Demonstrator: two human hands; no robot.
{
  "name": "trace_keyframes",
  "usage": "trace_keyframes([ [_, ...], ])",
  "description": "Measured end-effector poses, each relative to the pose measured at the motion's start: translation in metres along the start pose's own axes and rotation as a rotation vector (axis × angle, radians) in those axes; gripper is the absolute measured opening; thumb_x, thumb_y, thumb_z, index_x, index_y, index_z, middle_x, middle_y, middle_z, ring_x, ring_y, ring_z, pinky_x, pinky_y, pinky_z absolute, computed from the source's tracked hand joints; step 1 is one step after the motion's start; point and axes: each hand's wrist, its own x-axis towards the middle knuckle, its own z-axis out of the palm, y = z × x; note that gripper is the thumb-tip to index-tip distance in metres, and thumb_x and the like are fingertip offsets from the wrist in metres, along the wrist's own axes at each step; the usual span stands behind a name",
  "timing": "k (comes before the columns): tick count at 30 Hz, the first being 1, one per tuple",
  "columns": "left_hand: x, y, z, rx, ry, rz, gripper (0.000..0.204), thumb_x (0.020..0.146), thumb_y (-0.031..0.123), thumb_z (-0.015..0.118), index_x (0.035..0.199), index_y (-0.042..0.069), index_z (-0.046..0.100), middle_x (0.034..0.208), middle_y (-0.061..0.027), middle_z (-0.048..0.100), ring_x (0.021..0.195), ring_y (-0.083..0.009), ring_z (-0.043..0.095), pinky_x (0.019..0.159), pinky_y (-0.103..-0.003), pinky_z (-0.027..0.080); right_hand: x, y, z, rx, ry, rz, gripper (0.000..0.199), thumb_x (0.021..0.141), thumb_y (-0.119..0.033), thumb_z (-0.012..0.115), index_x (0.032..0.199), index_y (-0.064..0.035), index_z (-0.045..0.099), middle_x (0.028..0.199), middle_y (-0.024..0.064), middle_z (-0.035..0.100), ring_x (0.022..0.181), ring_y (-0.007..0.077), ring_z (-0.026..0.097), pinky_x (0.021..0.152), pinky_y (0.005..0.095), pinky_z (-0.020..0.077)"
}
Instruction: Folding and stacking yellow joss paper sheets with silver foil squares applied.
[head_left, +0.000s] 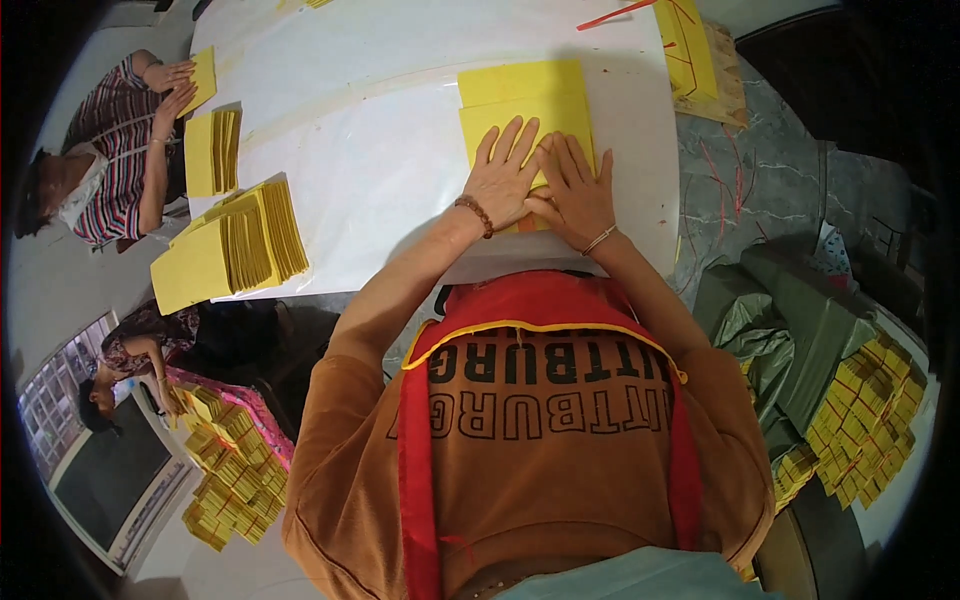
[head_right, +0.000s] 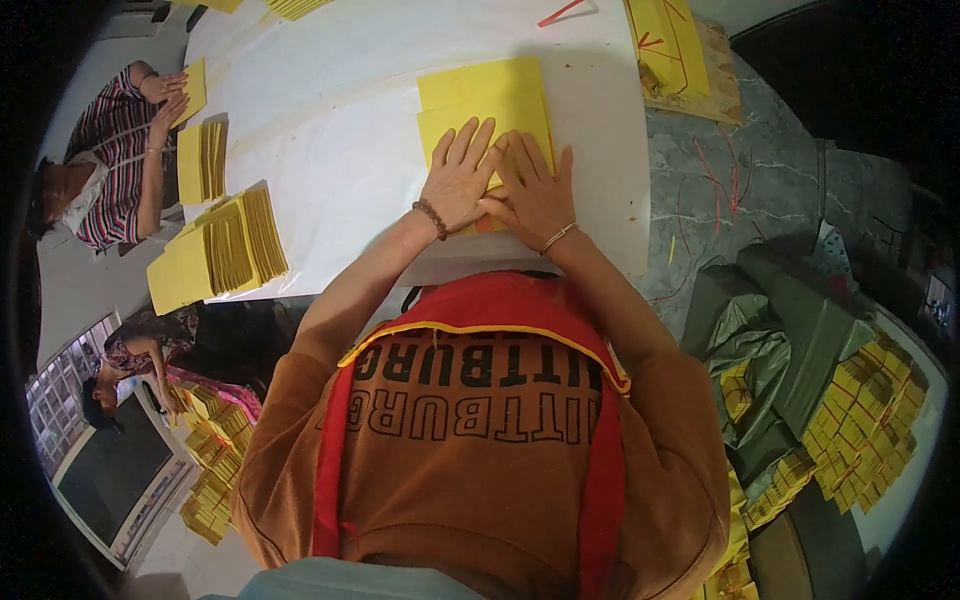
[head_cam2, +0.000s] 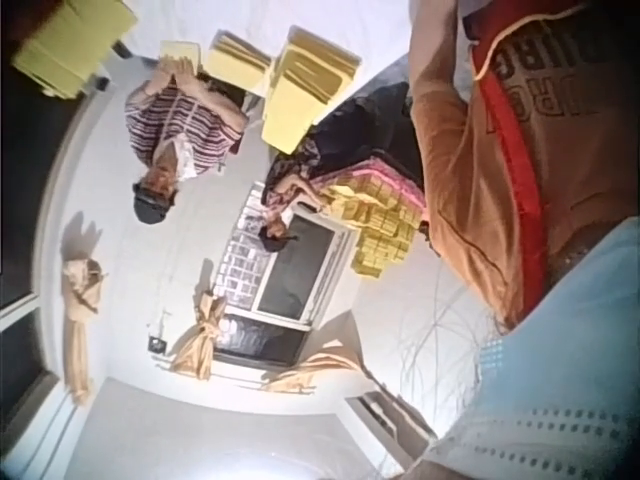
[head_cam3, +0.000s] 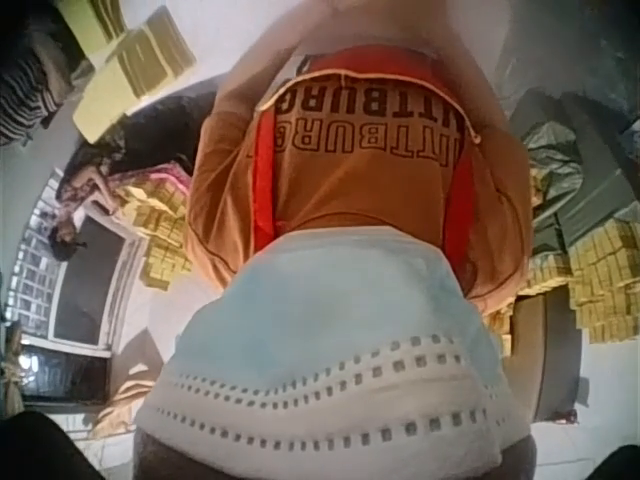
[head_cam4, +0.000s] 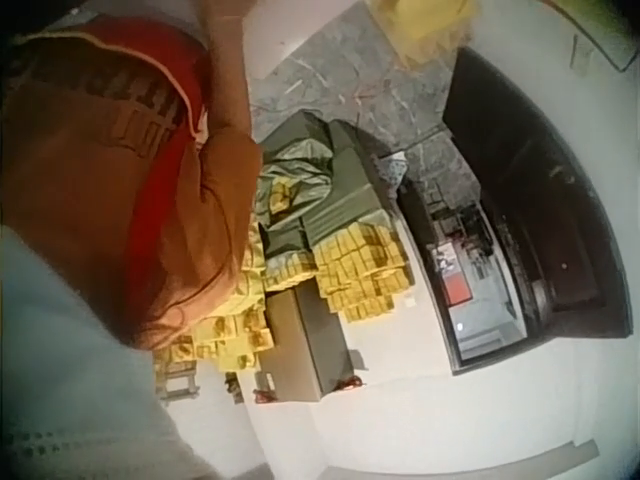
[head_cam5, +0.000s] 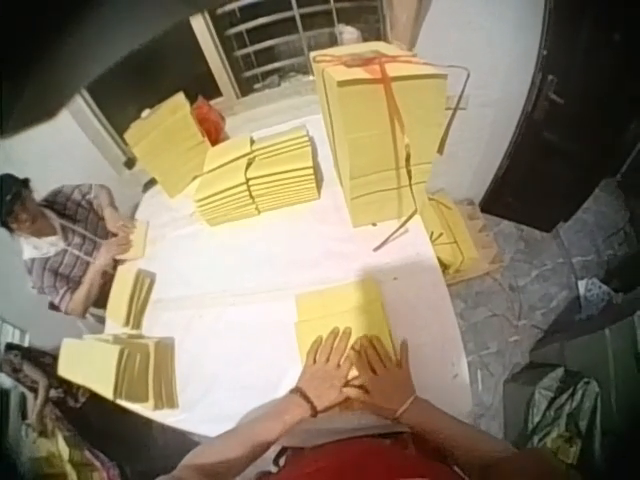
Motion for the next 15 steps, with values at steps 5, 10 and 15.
trace_keyframes([
  [5, -0.003, -0.003, -0.003, -0.315, 0.141, -0.020, 0.069, 0.078, 0.039, 0.056, 0.133, 0.004, 0.032, 0.140, -0.0192, 0.025, 0.131, -0.0335, 0.020, 0.105, -0.046, 0.016, -0.002, -0.003, 0.005, -0.061, -0.033, 0.046, 0.060, 0.086, -0.050, 0.039, 0.130, -0.0098, 0.039, 0.140, 0.0129, 0.029, 0.131, 0.0264, 0.023, 0.096, 0.0650, 0.0131],
  [10, -0.004, -0.009, -0.004, -0.238, 0.167, 0.033, 0.070, 0.073, 0.035, 0.061, 0.130, 0.001, 0.036, 0.132, -0.0183, 0.034, 0.122, -0.0337, 0.032, 0.098, -0.046, 0.026, 0.000, -0.002, 0.005, -0.055, -0.061, 0.052, 0.060, 0.087, -0.048, 0.038, 0.132, -0.0091, 0.036, 0.141, 0.0130, 0.027, 0.132, 0.0272, 0.021, 0.097, 0.0661, 0.0107],
  [15, 0.000, -0.002, -0.005, 0.047, 0.208, 0.176, 0.054, 0.074, 0.021, 0.060, 0.121, 0.001, 0.046, 0.114, -0.0153, 0.050, 0.099, -0.0269, 0.049, 0.080, -0.035, 0.042, 0.002, 0.032, 0.015, 0.748, -0.097, 0.233, 0.058, 0.093, -0.043, 0.029, 0.139, -0.0093, 0.021, 0.143, 0.0111, 0.027, 0.132, 0.0249, 0.024, 0.103, 0.0520, 0.0159],
])
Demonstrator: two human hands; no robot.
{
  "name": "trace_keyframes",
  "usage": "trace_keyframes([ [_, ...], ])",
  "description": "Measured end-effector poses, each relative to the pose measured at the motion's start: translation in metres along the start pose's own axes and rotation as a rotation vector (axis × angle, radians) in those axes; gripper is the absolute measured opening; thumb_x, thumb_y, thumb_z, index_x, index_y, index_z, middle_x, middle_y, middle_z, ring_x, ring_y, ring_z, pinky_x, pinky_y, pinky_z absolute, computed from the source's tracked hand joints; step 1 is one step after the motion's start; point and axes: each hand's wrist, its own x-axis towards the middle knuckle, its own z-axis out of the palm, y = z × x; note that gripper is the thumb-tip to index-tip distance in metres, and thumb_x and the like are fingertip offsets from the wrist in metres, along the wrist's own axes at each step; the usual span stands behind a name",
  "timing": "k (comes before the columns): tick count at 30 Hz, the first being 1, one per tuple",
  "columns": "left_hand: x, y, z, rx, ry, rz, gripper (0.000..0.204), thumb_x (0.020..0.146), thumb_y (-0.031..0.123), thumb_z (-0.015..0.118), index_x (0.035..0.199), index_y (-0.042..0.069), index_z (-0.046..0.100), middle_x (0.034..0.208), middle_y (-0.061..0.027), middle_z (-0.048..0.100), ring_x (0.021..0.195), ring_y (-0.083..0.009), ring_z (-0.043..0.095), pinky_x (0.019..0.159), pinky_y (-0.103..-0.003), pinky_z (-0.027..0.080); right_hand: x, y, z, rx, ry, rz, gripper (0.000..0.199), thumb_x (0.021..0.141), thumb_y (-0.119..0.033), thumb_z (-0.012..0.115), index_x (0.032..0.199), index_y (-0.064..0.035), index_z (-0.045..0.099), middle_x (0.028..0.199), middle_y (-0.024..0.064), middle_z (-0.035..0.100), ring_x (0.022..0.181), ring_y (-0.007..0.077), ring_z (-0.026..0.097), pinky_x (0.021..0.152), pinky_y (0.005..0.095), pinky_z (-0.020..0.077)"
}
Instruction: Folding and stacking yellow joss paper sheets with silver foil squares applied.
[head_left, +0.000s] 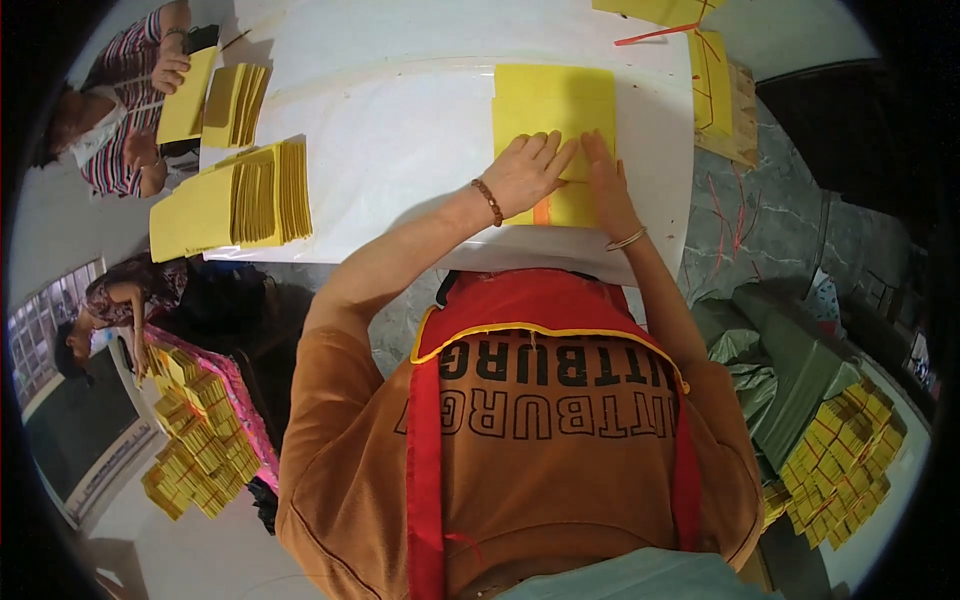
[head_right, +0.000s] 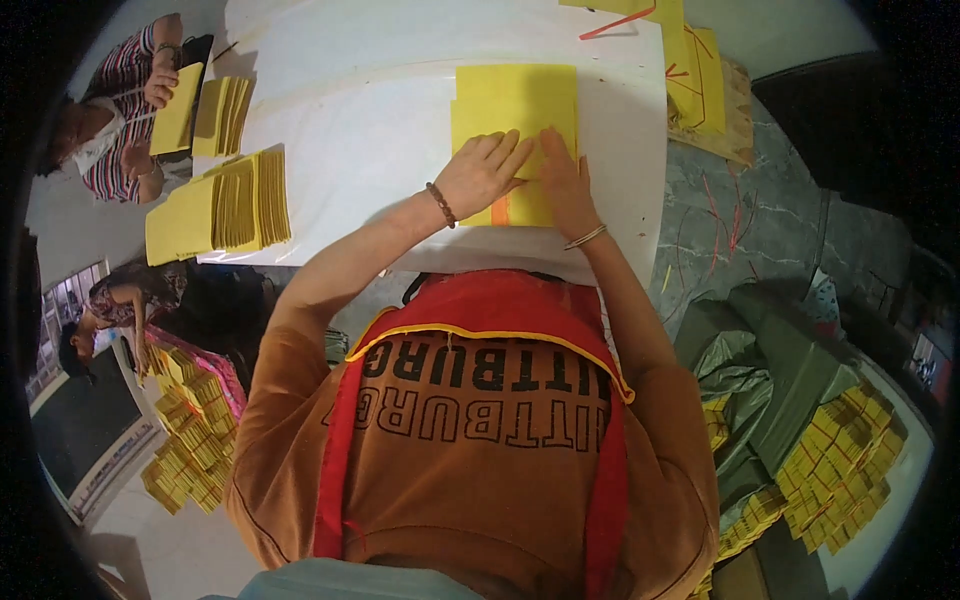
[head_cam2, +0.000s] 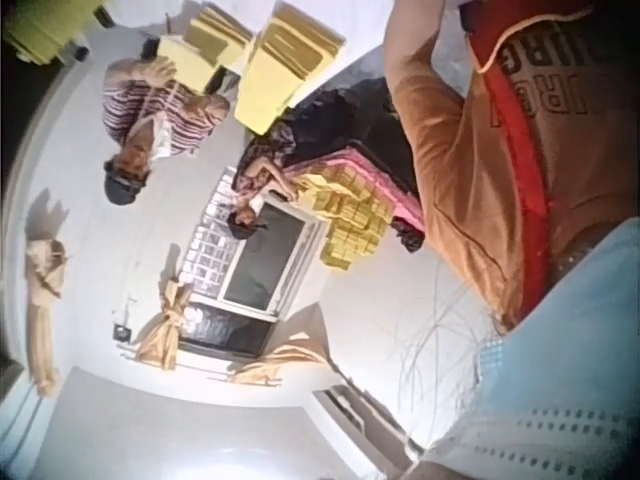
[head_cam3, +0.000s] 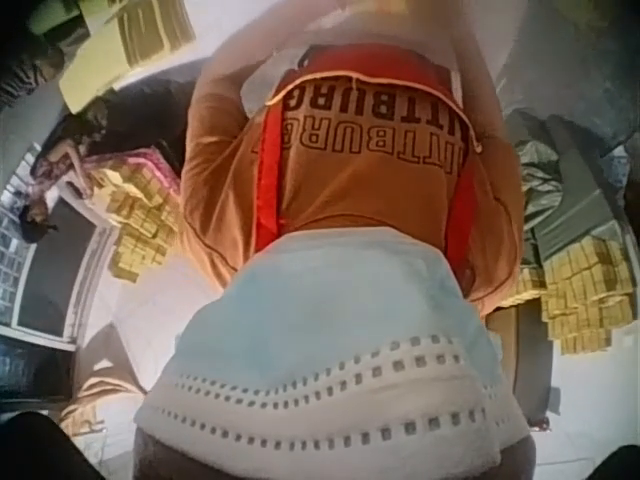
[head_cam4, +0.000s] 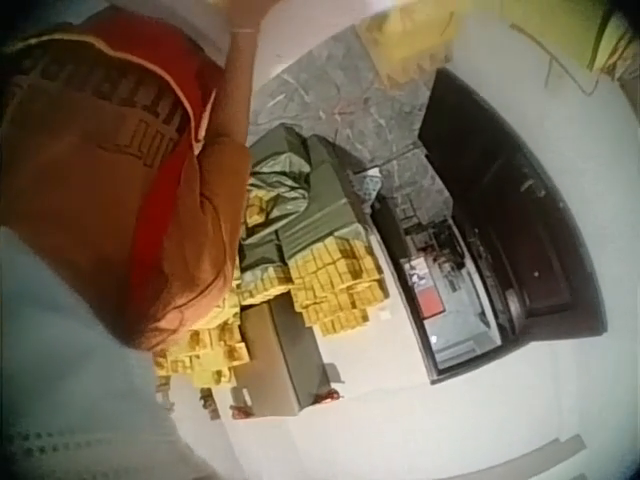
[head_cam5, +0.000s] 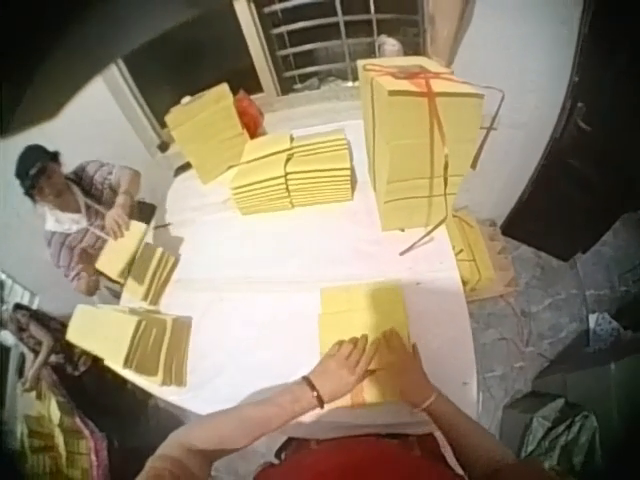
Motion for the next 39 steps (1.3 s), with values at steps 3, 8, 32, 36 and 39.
trace_keyframes([
  [3, -0.001, 0.005, 0.001, 0.272, 0.002, 0.052, 0.054, 0.069, 0.018, 0.061, 0.119, 0.000, 0.047, 0.110, -0.0141, 0.053, 0.091, -0.0245, 0.052, 0.073, -0.031, 0.045, 0.008, -0.014, -0.031, 0.830, 0.025, 0.107, 0.053, 0.096, -0.038, 0.025, 0.140, -0.0103, 0.018, 0.138, 0.0119, 0.035, 0.127, 0.0240, 0.034, 0.102, 0.0403, 0.0245],
  [8, 0.011, -0.002, -0.010, -0.036, 0.008, -0.156, 0.044, 0.067, 0.008, 0.058, 0.110, 0.000, 0.053, 0.098, -0.0118, 0.060, 0.083, -0.0234, 0.056, 0.069, -0.031, 0.047, 0.002, -0.025, -0.045, 0.551, 0.287, 0.147, 0.051, 0.095, -0.036, 0.032, 0.138, -0.0100, 0.025, 0.130, 0.0131, 0.044, 0.117, 0.0231, 0.045, 0.097, 0.0350, 0.0324],
  [32, -0.092, -0.062, -0.031, 0.109, -0.049, -0.428, 0.038, 0.081, 0.037, 0.055, 0.105, 0.008, 0.053, 0.113, -0.0115, 0.049, 0.104, -0.0280, 0.044, 0.083, -0.043, 0.035, -0.020, -0.002, -0.030, -0.311, 0.150, -0.340, 0.028, 0.077, -0.019, 0.062, 0.104, -0.0104, 0.061, 0.111, 0.0056, 0.057, 0.107, 0.0276, 0.050, 0.089, 0.0372, 0.0389],
  [36, -0.069, -0.044, -0.045, 0.193, 0.079, -0.322, 0.028, 0.079, 0.033, 0.058, 0.091, 0.008, 0.060, 0.101, -0.0090, 0.056, 0.093, -0.0264, 0.050, 0.074, -0.040, 0.039, -0.021, 0.004, -0.022, -0.433, 0.095, -0.326, 0.028, 0.076, -0.023, 0.063, 0.102, -0.0161, 0.062, 0.114, -0.0006, 0.055, 0.116, 0.0244, 0.043, 0.092, 0.0390, 0.0350],
  [39, -0.058, -0.008, -0.035, -0.199, 0.051, -0.049, 0.023, 0.076, 0.019, 0.063, 0.095, 0.006, 0.060, 0.094, -0.0105, 0.056, 0.084, -0.0276, 0.052, 0.070, -0.035, 0.042, -0.023, 0.010, -0.021, -0.410, 0.103, -0.325, 0.027, 0.076, -0.024, 0.062, 0.103, -0.0174, 0.062, 0.115, -0.0017, 0.055, 0.118, 0.0236, 0.042, 0.093, 0.0398, 0.0334],
])
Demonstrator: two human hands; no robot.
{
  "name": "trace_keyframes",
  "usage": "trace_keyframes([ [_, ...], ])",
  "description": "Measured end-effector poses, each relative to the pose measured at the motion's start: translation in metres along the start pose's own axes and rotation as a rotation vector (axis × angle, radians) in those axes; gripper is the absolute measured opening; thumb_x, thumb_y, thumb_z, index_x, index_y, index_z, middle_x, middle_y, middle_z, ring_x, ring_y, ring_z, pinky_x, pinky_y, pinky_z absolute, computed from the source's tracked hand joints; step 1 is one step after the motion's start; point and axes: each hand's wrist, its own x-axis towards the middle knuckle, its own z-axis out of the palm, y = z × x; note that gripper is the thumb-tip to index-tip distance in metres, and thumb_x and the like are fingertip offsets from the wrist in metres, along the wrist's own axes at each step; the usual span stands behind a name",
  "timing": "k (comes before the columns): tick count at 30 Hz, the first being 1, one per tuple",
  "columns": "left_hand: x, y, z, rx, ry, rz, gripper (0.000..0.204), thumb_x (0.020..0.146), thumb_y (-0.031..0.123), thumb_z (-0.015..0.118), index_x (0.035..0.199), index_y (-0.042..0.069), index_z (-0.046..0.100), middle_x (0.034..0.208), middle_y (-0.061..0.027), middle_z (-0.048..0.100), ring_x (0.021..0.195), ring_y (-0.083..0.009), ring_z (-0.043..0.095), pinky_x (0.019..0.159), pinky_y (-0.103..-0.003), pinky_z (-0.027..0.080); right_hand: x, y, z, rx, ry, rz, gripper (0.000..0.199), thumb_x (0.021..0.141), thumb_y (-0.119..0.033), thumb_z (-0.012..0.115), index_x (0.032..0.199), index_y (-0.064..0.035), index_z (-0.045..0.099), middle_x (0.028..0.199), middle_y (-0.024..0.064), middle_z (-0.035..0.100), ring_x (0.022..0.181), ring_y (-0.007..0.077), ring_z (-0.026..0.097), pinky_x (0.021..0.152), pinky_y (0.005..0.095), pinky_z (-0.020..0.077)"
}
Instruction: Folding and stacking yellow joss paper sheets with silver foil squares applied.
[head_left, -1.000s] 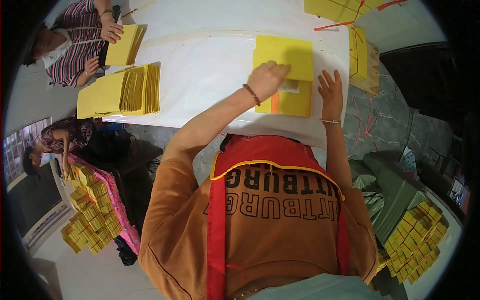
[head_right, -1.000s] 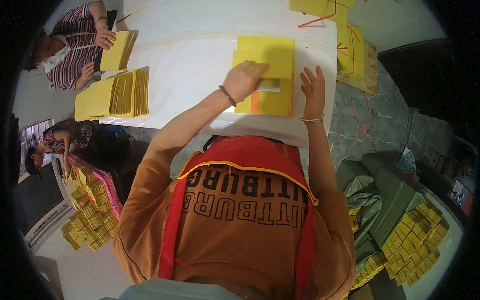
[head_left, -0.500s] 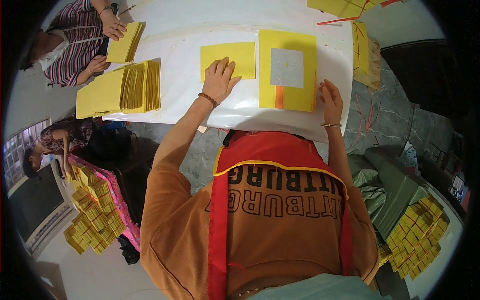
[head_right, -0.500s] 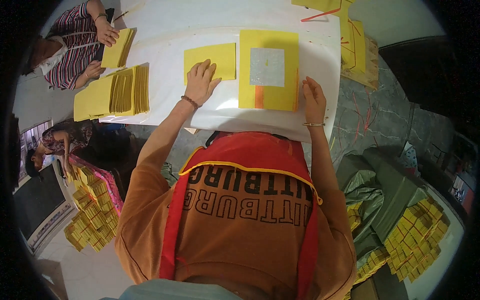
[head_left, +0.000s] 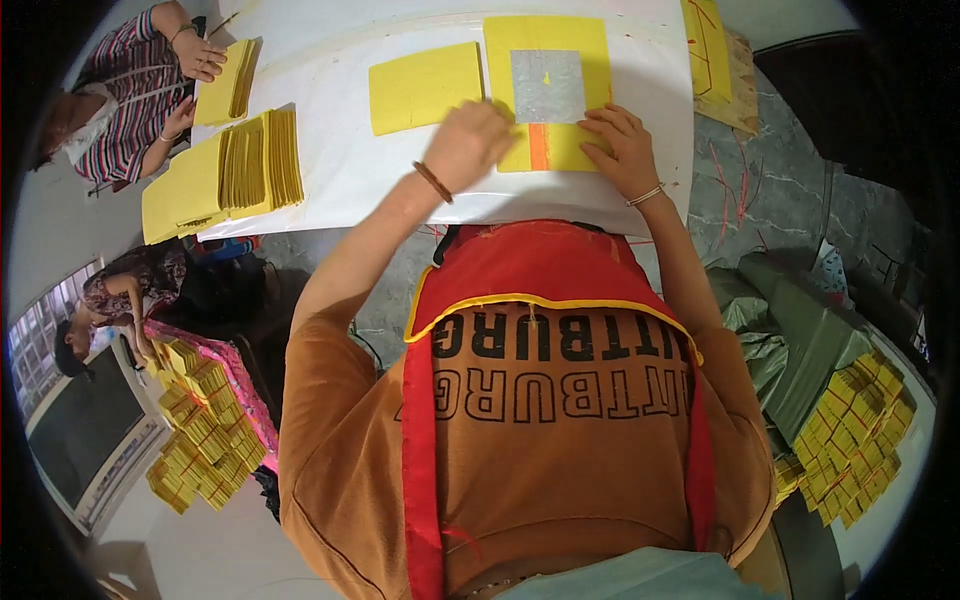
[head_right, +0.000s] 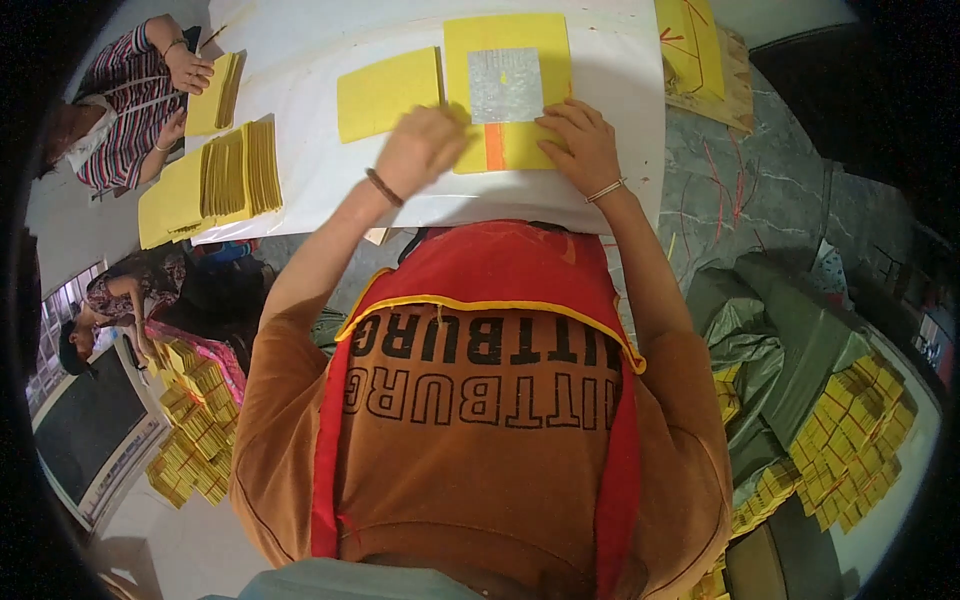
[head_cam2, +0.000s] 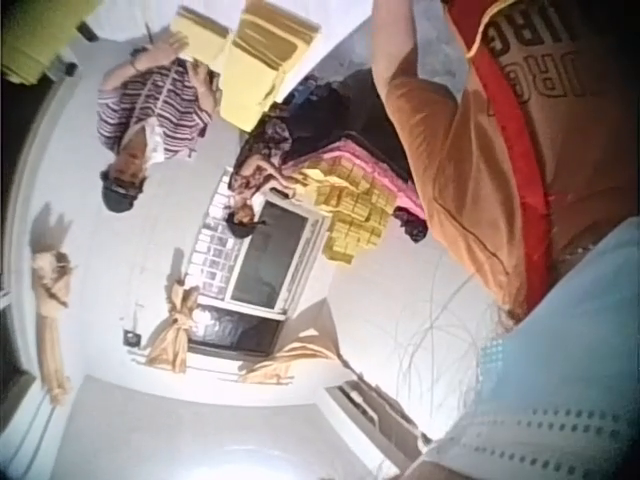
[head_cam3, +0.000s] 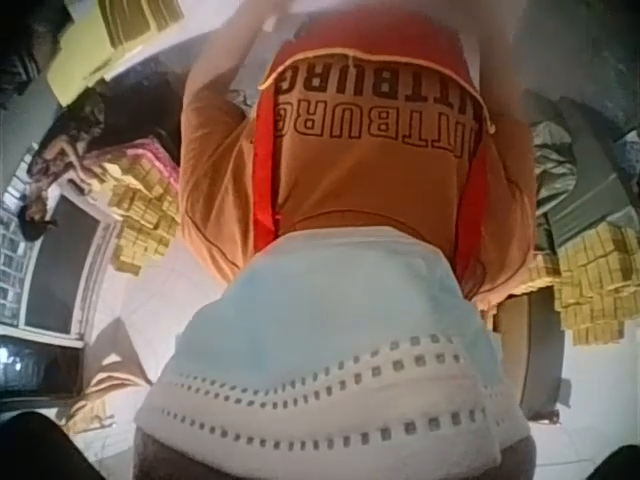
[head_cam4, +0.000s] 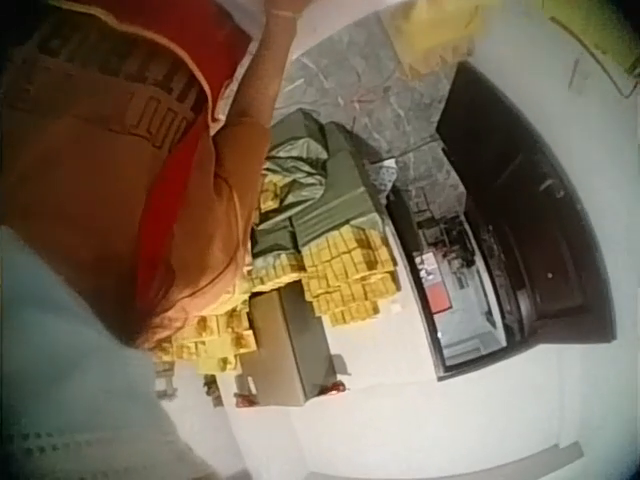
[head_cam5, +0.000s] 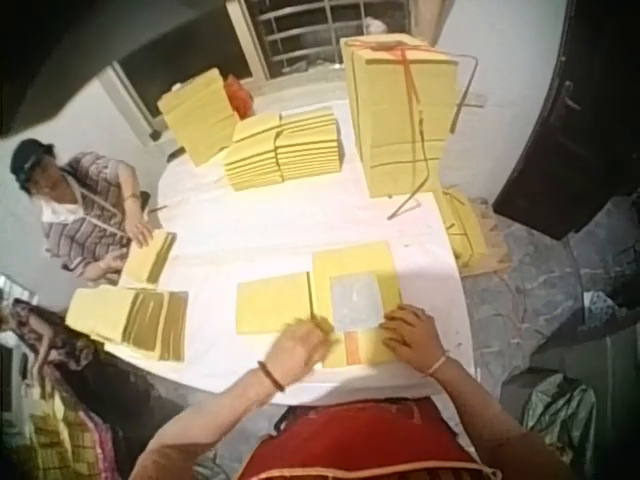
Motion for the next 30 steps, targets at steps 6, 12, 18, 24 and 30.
trace_keyframes([
  [6, 0.005, 0.035, 0.011, 0.005, -0.067, 0.008, 0.029, 0.074, 0.022, 0.065, 0.096, 0.004, 0.058, 0.091, -0.0111, 0.054, 0.085, -0.0268, 0.052, 0.074, -0.035, 0.043, 0.002, 0.006, -0.002, 0.168, -0.009, 0.049, 0.026, 0.078, -0.025, 0.061, 0.101, -0.0133, 0.063, 0.115, 0.0008, 0.055, 0.117, 0.0241, 0.042, 0.095, 0.0371, 0.0338],
  [12, 0.009, 0.013, 0.012, -0.249, -0.001, -0.035, 0.020, 0.078, 0.022, 0.062, 0.089, 0.005, 0.062, 0.082, -0.0077, 0.060, 0.076, -0.0240, 0.056, 0.066, -0.032, 0.046, 0.003, 0.018, -0.002, 0.652, -0.001, 0.360, 0.028, 0.088, -0.027, 0.050, 0.105, -0.0078, 0.063, 0.111, 0.0077, 0.058, 0.113, 0.0216, 0.045, 0.097, 0.0316, 0.0341],
  [18, 0.015, 0.002, 0.004, -0.740, -0.229, -0.593, 0.021, 0.084, 0.021, 0.059, 0.088, 0.001, 0.063, 0.073, -0.0107, 0.061, 0.064, -0.0197, 0.057, 0.061, -0.030, 0.045, 0.005, 0.021, -0.004, 0.797, -0.001, 0.328, 0.031, 0.090, -0.028, 0.047, 0.107, -0.0055, 0.062, 0.112, 0.0090, 0.056, 0.113, 0.0196, 0.043, 0.096, 0.0306, 0.0345],
  [24, 0.021, -0.005, 0.004, -0.756, -0.266, -0.653, 0.020, 0.085, 0.021, 0.059, 0.089, 0.003, 0.064, 0.079, -0.0099, 0.062, 0.068, -0.0151, 0.056, 0.062, -0.028, 0.045, 0.003, 0.019, 0.007, 0.604, 0.041, 0.313, 0.032, 0.079, -0.023, 0.065, 0.104, -0.0039, 0.061, 0.114, 0.0093, 0.051, 0.110, 0.0220, 0.044, 0.093, 0.0323, 0.0375],
  [30, 0.014, -0.001, -0.006, -0.441, 0.096, -0.241, 0.023, 0.079, 0.015, 0.062, 0.101, 0.008, 0.061, 0.100, -0.0067, 0.059, 0.090, -0.0232, 0.053, 0.078, -0.033, 0.042, 0.008, 0.023, 0.012, 0.790, 0.020, 0.441, 0.030, 0.077, -0.018, 0.066, 0.102, -0.0041, 0.061, 0.108, 0.0096, 0.051, 0.102, 0.0213, 0.048, 0.090, 0.0319, 0.0391],
])
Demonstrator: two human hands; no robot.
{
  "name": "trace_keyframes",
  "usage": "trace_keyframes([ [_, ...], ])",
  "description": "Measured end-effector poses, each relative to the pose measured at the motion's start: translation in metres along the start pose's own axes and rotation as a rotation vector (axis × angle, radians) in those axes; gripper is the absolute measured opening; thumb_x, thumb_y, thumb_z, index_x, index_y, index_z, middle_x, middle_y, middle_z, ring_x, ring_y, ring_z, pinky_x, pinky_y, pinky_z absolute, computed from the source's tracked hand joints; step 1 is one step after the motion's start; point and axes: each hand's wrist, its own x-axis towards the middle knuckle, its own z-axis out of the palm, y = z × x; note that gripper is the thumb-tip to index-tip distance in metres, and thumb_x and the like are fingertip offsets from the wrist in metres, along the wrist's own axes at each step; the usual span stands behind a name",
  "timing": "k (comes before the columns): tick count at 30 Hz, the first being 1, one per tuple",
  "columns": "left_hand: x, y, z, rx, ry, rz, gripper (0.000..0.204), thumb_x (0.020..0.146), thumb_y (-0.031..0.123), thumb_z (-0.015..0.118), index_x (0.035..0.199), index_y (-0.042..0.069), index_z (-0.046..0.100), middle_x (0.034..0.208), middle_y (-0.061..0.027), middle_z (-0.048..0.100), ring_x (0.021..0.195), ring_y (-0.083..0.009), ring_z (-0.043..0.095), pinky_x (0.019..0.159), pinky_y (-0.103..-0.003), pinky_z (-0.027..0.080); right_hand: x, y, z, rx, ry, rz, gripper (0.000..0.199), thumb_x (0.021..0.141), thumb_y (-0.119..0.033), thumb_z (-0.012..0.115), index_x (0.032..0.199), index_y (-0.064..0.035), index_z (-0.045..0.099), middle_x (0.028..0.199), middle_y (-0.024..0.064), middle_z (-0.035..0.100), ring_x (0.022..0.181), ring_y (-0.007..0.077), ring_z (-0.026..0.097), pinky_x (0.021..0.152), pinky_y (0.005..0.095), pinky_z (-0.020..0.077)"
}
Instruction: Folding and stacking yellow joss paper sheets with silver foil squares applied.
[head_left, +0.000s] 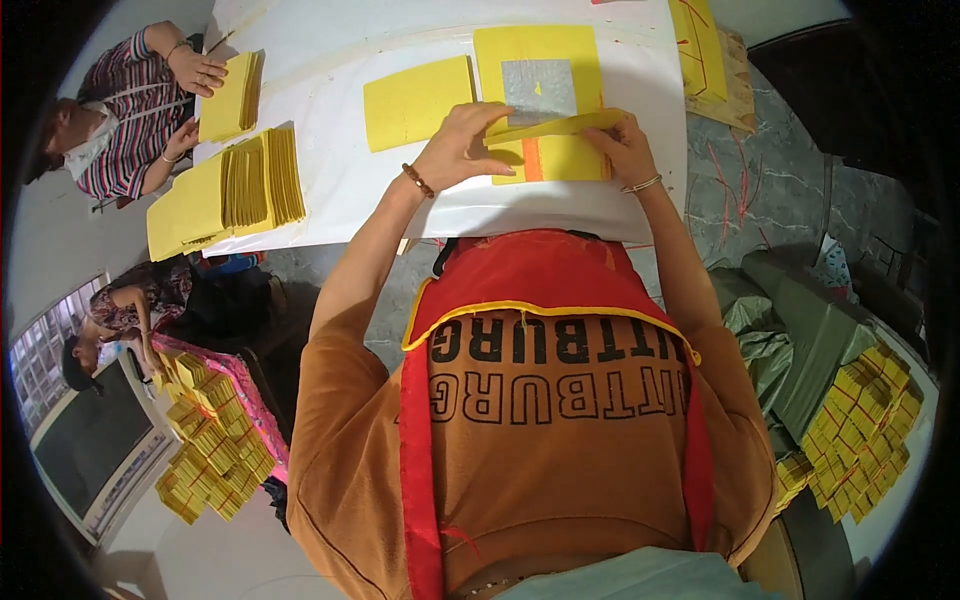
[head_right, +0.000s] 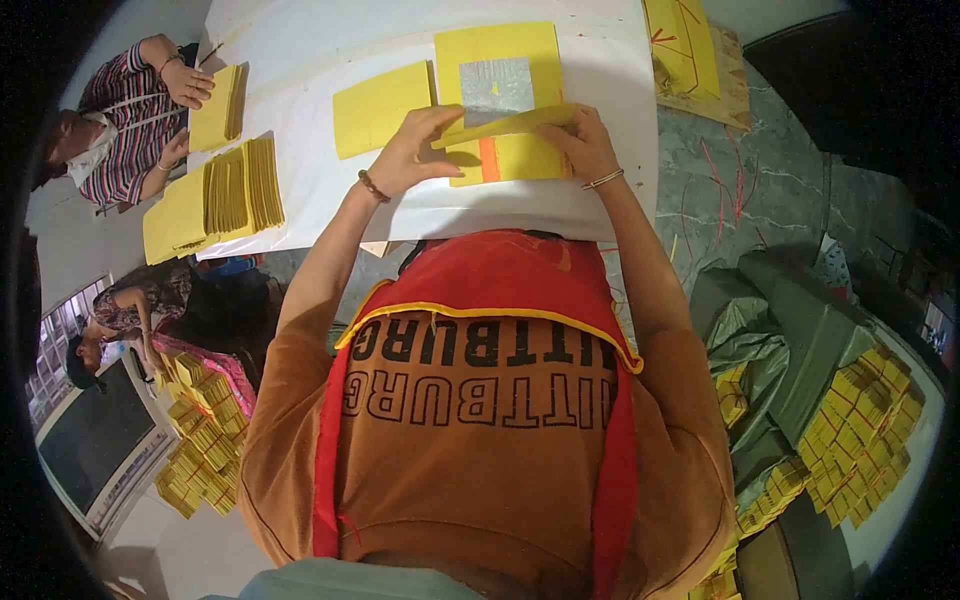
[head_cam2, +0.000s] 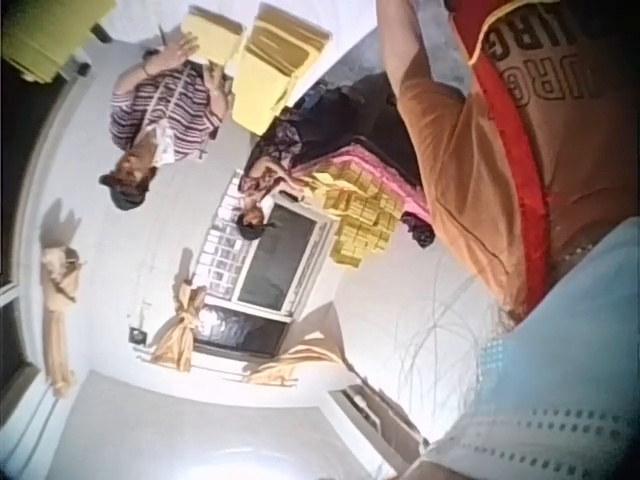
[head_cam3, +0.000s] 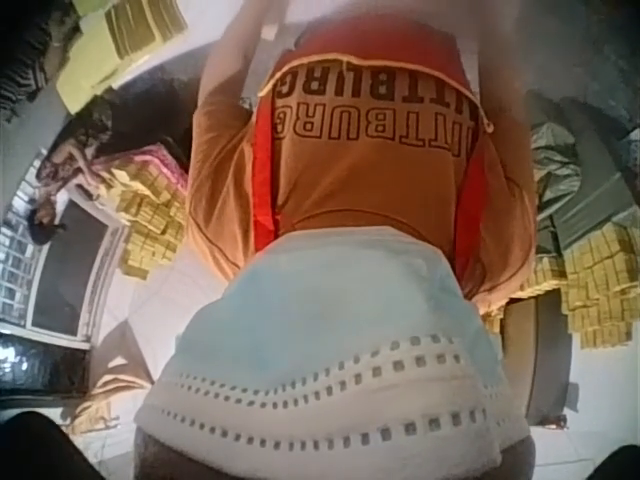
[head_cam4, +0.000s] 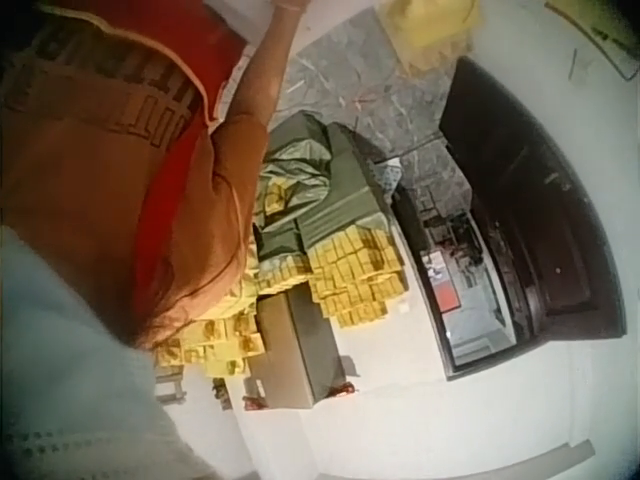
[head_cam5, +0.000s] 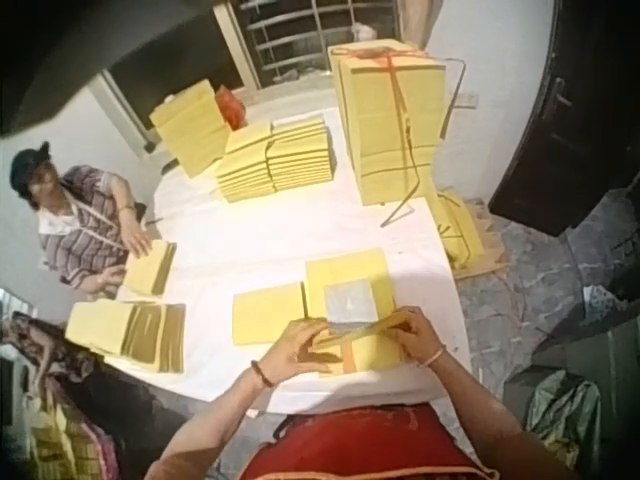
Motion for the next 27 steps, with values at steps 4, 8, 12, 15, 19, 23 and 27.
trace_keyframes([
  [4, 0.003, -0.011, 0.004, 0.370, -0.046, 0.102, 0.031, 0.073, 0.009, 0.062, 0.105, 0.009, 0.059, 0.104, -0.0083, 0.059, 0.099, -0.0296, 0.051, 0.089, -0.039, 0.040, 0.000, -0.014, -0.003, 0.212, -0.011, 0.108, 0.022, 0.076, -0.011, 0.065, 0.097, -0.0052, 0.061, 0.102, 0.0072, 0.057, 0.098, 0.0204, 0.053, 0.088, 0.0318, 0.0410],
  [8, -0.013, 0.001, -0.003, 0.340, -0.078, 0.132, 0.033, 0.070, 0.006, 0.060, 0.102, 0.009, 0.059, 0.104, -0.0090, 0.059, 0.095, -0.0308, 0.053, 0.087, -0.039, 0.041, -0.021, -0.043, -0.015, -0.165, -0.007, -0.409, 0.020, 0.075, -0.008, 0.066, 0.094, -0.0051, 0.061, 0.101, 0.0049, 0.060, 0.098, 0.0206, 0.055, 0.087, 0.0326, 0.0423],
  [12, -0.035, 0.008, 0.003, 0.129, -0.160, 0.032, 0.022, 0.080, 0.004, 0.052, 0.101, 0.007, 0.058, 0.097, -0.0126, 0.057, 0.088, -0.0296, 0.053, 0.076, -0.039, 0.044, -0.039, -0.044, -0.015, -0.191, -0.204, -0.352, 0.021, 0.075, -0.007, 0.067, 0.094, -0.0052, 0.060, 0.100, 0.0047, 0.063, 0.096, 0.0192, 0.057, 0.085, 0.0316, 0.0428],
  [15, -0.029, 0.013, 0.012, 0.009, -0.130, -0.207, 0.017, 0.090, 0.016, 0.047, 0.096, 0.002, 0.056, 0.084, -0.0175, 0.057, 0.075, -0.0318, 0.056, 0.063, -0.039, 0.044, -0.042, -0.041, -0.010, -0.021, -0.172, 0.024, 0.020, 0.080, -0.013, 0.063, 0.098, -0.0036, 0.061, 0.089, 0.0048, 0.064, 0.080, 0.0130, 0.058, 0.074, 0.0263, 0.0453],
  [19, -0.016, -0.003, 0.030, -0.188, 0.046, -0.582, 0.025, 0.089, 0.025, 0.048, 0.083, 0.001, 0.051, 0.062, -0.0178, 0.054, 0.058, -0.0339, 0.054, 0.054, -0.041, 0.042, -0.022, -0.049, 0.003, -0.083, 0.011, 0.196, 0.025, 0.083, -0.022, 0.060, 0.097, -0.0013, 0.061, 0.076, 0.0023, 0.062, 0.065, 0.0099, 0.053, 0.060, 0.0246, 0.0436],
  [23, -0.006, -0.017, 0.040, -0.113, 0.066, -0.713, 0.030, 0.087, 0.028, 0.050, 0.074, 0.000, 0.046, 0.059, -0.0186, 0.054, 0.058, -0.0346, 0.055, 0.052, -0.042, 0.041, -0.005, -0.024, 0.002, -0.251, 0.164, 0.187, 0.032, 0.079, -0.031, 0.063, 0.090, -0.0008, 0.063, 0.070, 0.0048, 0.061, 0.061, 0.0118, 0.053, 0.059, 0.0264, 0.0434],
  [27, -0.003, -0.029, 0.045, -0.157, 0.072, -0.769, 0.030, 0.085, 0.028, 0.052, 0.073, 0.000, 0.047, 0.060, -0.0181, 0.055, 0.056, -0.0342, 0.054, 0.052, -0.041, 0.041, 0.002, -0.010, 0.009, -0.183, 0.246, 0.157, 0.034, 0.077, -0.033, 0.064, 0.088, -0.0014, 0.063, 0.069, 0.0087, 0.062, 0.061, 0.0152, 0.056, 0.059, 0.0286, 0.0440],
])
